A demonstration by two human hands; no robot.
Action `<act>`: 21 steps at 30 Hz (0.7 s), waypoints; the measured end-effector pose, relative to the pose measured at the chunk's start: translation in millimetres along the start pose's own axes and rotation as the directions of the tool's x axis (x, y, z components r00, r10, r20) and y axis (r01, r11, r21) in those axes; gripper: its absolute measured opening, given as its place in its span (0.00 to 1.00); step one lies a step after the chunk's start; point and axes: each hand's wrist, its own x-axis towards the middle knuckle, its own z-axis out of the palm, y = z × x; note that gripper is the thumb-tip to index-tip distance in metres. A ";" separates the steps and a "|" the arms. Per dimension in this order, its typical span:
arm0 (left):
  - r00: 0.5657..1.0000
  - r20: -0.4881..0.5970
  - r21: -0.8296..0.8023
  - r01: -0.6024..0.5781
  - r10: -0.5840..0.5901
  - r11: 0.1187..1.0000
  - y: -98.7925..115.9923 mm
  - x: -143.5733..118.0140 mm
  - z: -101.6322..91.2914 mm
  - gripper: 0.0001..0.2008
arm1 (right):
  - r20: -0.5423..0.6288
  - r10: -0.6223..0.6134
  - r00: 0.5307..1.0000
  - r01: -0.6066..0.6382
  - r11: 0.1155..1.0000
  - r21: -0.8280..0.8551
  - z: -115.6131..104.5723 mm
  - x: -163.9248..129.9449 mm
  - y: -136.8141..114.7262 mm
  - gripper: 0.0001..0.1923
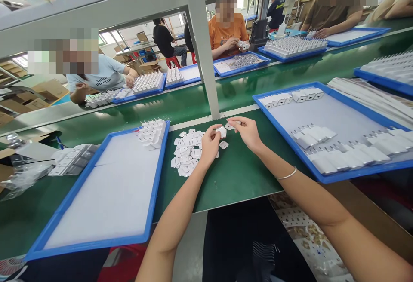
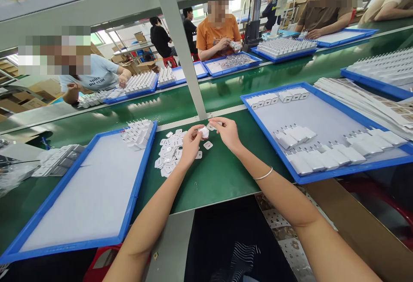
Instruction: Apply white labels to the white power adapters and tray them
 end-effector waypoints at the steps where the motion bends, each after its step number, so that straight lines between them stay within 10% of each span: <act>1: 1.000 -0.001 -0.004 0.001 -0.001 1.000 -0.1 0.1 0.1 0.11 | -0.005 -0.031 1.000 0.031 0.999 -0.020 0.3 -0.9 -1.4 0.12; 15: 0.954 0.240 -0.218 0.232 -0.178 0.948 6.5 10.7 -14.0 0.15 | 0.390 -0.101 0.915 0.170 0.974 -0.147 -15.4 9.4 -15.6 0.05; 21: 0.971 0.181 -0.198 0.194 -0.159 0.961 7.0 11.2 -18.3 0.17 | 0.332 -0.049 0.942 0.100 0.986 -0.137 -18.5 13.8 -4.7 0.17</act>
